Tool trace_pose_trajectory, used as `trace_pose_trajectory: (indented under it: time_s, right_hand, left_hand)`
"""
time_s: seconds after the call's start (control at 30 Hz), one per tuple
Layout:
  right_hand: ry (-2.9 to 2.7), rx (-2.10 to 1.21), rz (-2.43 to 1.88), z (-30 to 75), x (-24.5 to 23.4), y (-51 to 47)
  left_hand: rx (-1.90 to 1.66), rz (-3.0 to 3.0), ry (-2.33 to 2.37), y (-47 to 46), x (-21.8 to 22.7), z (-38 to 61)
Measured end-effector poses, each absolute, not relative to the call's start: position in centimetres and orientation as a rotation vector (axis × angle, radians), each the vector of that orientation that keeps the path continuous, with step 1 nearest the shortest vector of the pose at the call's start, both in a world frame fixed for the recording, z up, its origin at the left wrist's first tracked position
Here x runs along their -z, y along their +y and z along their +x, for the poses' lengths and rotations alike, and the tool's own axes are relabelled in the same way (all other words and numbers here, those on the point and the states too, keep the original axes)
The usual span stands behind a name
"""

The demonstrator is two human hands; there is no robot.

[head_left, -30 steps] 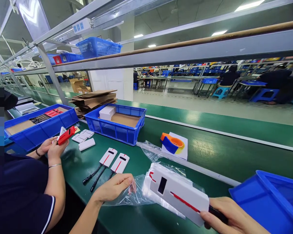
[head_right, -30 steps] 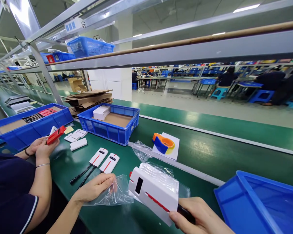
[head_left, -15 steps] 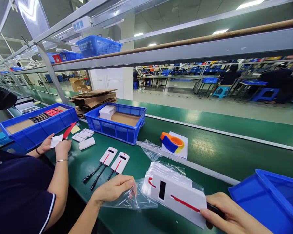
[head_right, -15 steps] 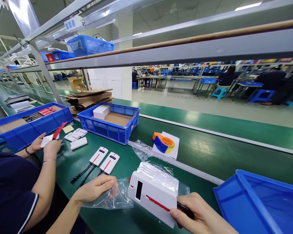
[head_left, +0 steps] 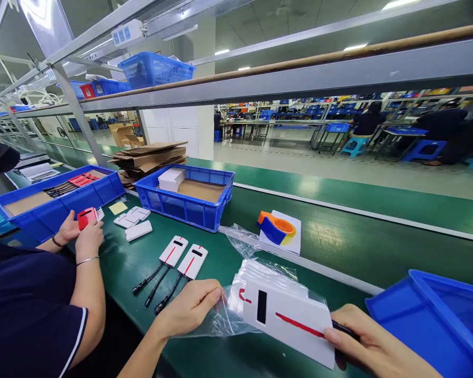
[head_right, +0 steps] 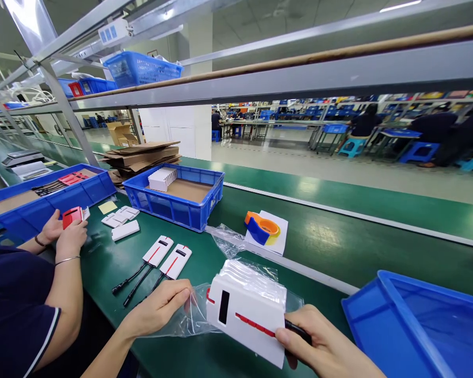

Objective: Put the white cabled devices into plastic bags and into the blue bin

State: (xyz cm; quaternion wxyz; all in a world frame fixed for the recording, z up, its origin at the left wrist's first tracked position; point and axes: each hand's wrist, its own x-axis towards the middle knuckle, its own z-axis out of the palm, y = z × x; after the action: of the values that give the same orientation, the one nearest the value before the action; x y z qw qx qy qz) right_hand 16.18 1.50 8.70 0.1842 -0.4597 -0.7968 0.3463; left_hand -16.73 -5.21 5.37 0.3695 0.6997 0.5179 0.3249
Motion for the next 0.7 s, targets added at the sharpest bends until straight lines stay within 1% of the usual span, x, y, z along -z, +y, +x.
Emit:
trace_pose_trajectory:
  time_s: [0.1, 0.23, 0.47, 0.57, 0.7]
  right_hand:
    - [-2.351, -1.019, -1.192, 17.0, -8.2, 2.3]
    - [-2.480, -0.966, -1.035, 17.7, -7.9, 3.3]
    - [-2.472, -0.779, -0.653, 15.7, -10.9, 2.9]
    - [-2.440, -0.761, -0.590, 15.4, -11.2, 2.8]
    - [-2.425, -0.758, -0.632, 15.8, -10.8, 2.8]
  left_hand:
    - [-0.850, 1.857, 1.345, -5.4, -5.1, -16.6]
    - [-0.867, 1.912, 1.331, -5.5, -5.0, -16.5]
    - [-0.859, 1.975, 1.306, -5.8, -5.0, -16.1]
    - [-0.867, 1.983, 1.309, -5.9, -5.1, -16.0]
    - [-0.874, 1.993, 1.311, -6.0, -5.2, -15.9]
